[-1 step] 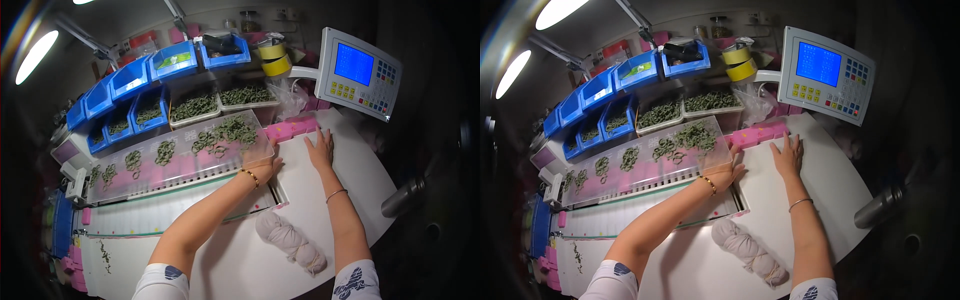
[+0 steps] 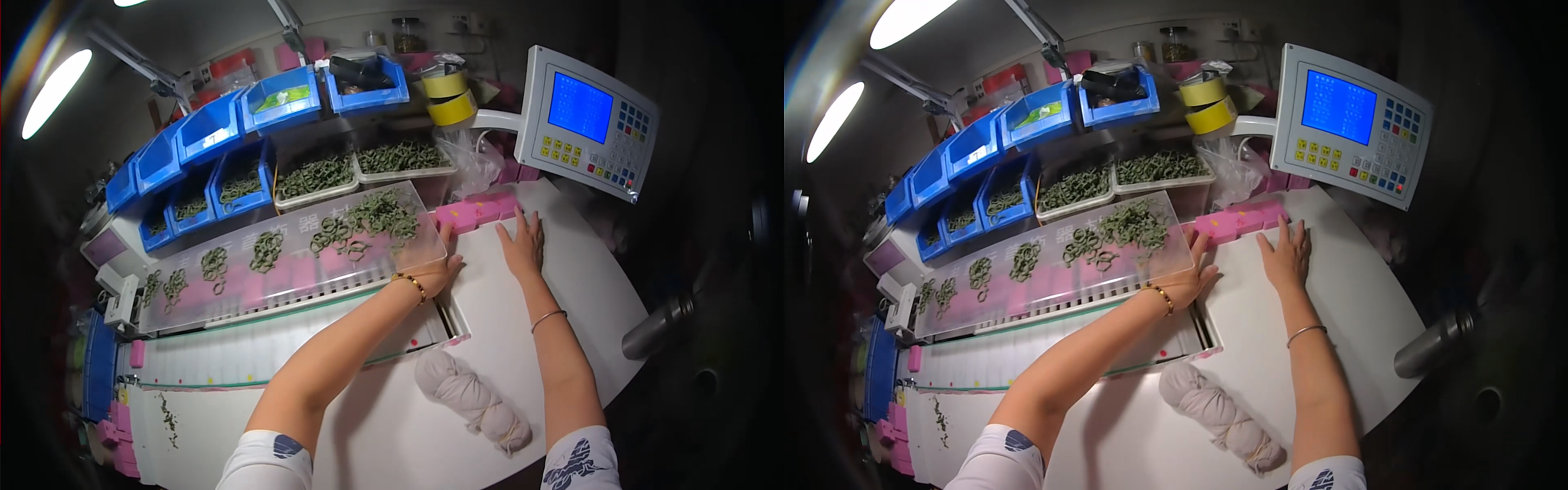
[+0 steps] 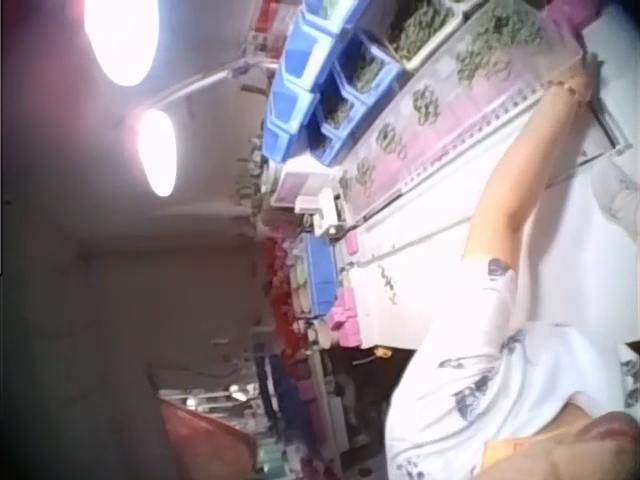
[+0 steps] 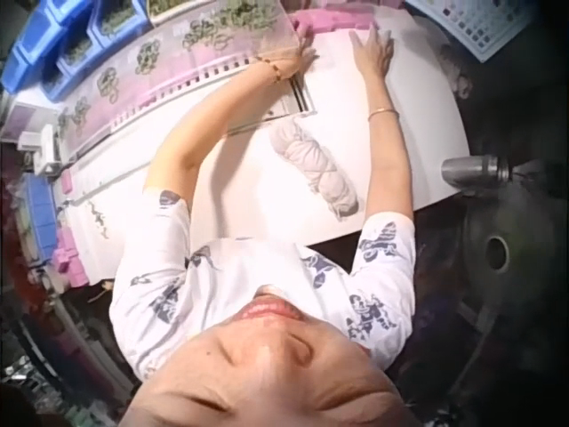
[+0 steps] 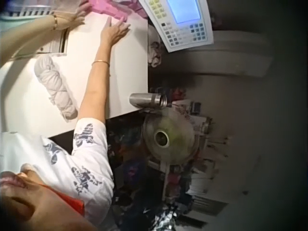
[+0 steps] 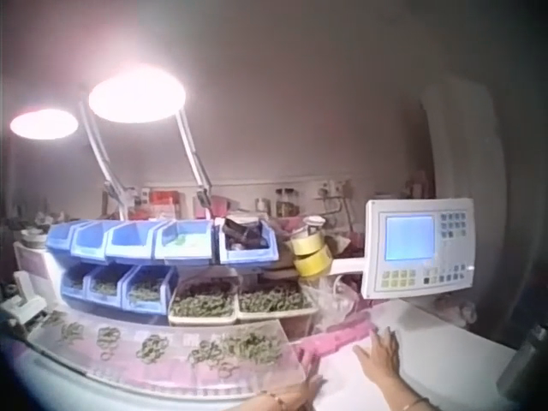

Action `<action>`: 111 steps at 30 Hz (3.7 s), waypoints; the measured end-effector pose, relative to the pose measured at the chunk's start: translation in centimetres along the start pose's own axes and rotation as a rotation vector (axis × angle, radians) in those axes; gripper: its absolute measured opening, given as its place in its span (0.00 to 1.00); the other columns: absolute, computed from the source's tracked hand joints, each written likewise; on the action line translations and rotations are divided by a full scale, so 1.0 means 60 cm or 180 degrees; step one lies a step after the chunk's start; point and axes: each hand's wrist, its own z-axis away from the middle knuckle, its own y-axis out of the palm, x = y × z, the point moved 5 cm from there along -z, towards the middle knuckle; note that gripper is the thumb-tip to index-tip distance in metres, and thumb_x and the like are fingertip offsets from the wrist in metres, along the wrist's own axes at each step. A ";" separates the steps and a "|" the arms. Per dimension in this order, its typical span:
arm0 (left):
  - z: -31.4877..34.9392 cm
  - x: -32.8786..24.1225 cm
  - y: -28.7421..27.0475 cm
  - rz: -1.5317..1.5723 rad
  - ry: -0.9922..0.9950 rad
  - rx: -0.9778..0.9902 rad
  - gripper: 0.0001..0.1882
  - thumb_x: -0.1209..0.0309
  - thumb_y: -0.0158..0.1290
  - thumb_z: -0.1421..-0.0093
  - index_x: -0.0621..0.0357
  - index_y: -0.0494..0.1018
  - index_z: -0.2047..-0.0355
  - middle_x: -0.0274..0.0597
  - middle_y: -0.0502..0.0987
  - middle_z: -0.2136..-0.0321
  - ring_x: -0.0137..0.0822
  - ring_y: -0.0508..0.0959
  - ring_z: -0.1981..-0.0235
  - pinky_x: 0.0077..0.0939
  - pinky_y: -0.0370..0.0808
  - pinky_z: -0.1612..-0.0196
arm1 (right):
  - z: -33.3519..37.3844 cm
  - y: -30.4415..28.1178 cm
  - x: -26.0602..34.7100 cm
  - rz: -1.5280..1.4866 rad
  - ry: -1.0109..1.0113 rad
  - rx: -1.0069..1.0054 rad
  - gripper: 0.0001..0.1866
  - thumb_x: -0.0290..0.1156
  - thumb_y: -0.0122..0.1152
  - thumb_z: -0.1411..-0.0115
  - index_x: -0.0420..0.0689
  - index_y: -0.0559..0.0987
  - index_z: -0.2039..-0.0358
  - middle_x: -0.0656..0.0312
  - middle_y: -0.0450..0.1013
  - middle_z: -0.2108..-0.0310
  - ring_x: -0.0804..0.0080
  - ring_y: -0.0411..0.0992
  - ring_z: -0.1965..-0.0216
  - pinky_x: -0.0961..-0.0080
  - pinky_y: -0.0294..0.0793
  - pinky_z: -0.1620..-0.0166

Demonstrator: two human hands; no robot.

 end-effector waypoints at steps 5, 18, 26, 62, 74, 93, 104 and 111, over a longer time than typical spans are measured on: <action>-0.085 0.032 0.053 -0.0946 0.0243 -0.1638 0.33 0.49 0.54 0.41 0.50 0.64 0.39 0.51 0.65 0.38 0.50 0.66 0.42 0.49 0.63 0.42 | -0.049 0.045 0.003 -0.0183 -0.0169 -0.0079 0.35 0.57 0.55 0.38 0.58 0.63 0.34 0.43 0.48 0.31 0.39 0.48 0.32 0.53 0.54 0.33; -0.092 -0.095 0.075 -0.0276 0.0522 -0.0951 0.23 0.53 0.60 0.48 0.50 0.72 0.55 0.50 0.72 0.59 0.46 0.71 0.56 0.41 0.65 0.58 | -0.131 0.058 -0.028 -0.0269 -0.0268 -0.0030 0.21 0.55 0.63 0.45 0.58 0.82 0.56 0.59 0.69 0.44 0.51 0.62 0.42 0.62 0.59 0.38; 0.010 -0.157 0.091 -0.0409 0.0704 -0.0984 0.22 0.51 0.54 0.43 0.53 0.73 0.57 0.48 0.72 0.64 0.46 0.74 0.63 0.41 0.70 0.66 | -0.025 -0.006 -0.053 -0.0478 -0.0312 0.0051 0.16 0.48 0.65 0.46 0.58 0.81 0.58 0.60 0.70 0.47 0.54 0.63 0.43 0.63 0.59 0.39; 0.779 0.144 -0.198 0.0086 -0.0515 -0.1484 0.24 0.59 0.59 0.43 0.53 0.72 0.48 0.50 0.70 0.50 0.51 0.68 0.47 0.45 0.62 0.42 | 0.218 0.018 0.303 -0.0839 -0.1318 0.1717 0.15 0.47 0.67 0.46 0.62 0.85 0.57 0.55 0.68 0.45 0.53 0.61 0.41 0.57 0.58 0.37; 0.806 0.122 -0.190 0.0198 -0.0829 -0.2010 0.22 0.68 0.61 0.44 0.58 0.72 0.50 0.50 0.70 0.50 0.53 0.68 0.47 0.45 0.65 0.43 | 0.189 0.098 0.338 0.0123 -0.1049 0.1834 0.29 0.60 0.58 0.44 0.58 0.78 0.46 0.47 0.61 0.36 0.47 0.48 0.31 0.50 0.36 0.30; 0.700 0.097 -0.181 0.0410 -0.0390 -0.2011 0.22 0.72 0.63 0.48 0.60 0.72 0.52 0.51 0.73 0.53 0.53 0.73 0.52 0.43 0.69 0.48 | 0.482 -0.130 0.441 -0.0944 -0.3682 0.2988 0.43 0.45 0.77 0.56 0.38 0.70 0.43 0.48 0.69 0.50 0.50 0.66 0.48 0.57 0.63 0.40; 0.674 0.050 -0.162 0.1733 -0.0338 -0.1802 0.32 0.70 0.64 0.46 0.63 0.67 0.42 0.50 0.74 0.49 0.46 0.75 0.50 0.36 0.73 0.48 | 0.571 -0.269 0.437 -0.1097 -0.4380 0.0788 0.29 0.26 0.64 0.51 0.39 0.71 0.47 0.54 0.69 0.54 0.56 0.69 0.53 0.64 0.70 0.49; 0.697 0.042 -0.105 0.2217 -0.0415 -0.0961 0.21 0.72 0.60 0.44 0.59 0.74 0.49 0.45 0.79 0.61 0.43 0.77 0.63 0.31 0.75 0.57 | 0.613 -0.272 0.406 -0.1659 -0.3801 0.1432 0.17 0.28 0.62 0.48 0.41 0.76 0.57 0.58 0.71 0.60 0.59 0.70 0.59 0.68 0.72 0.56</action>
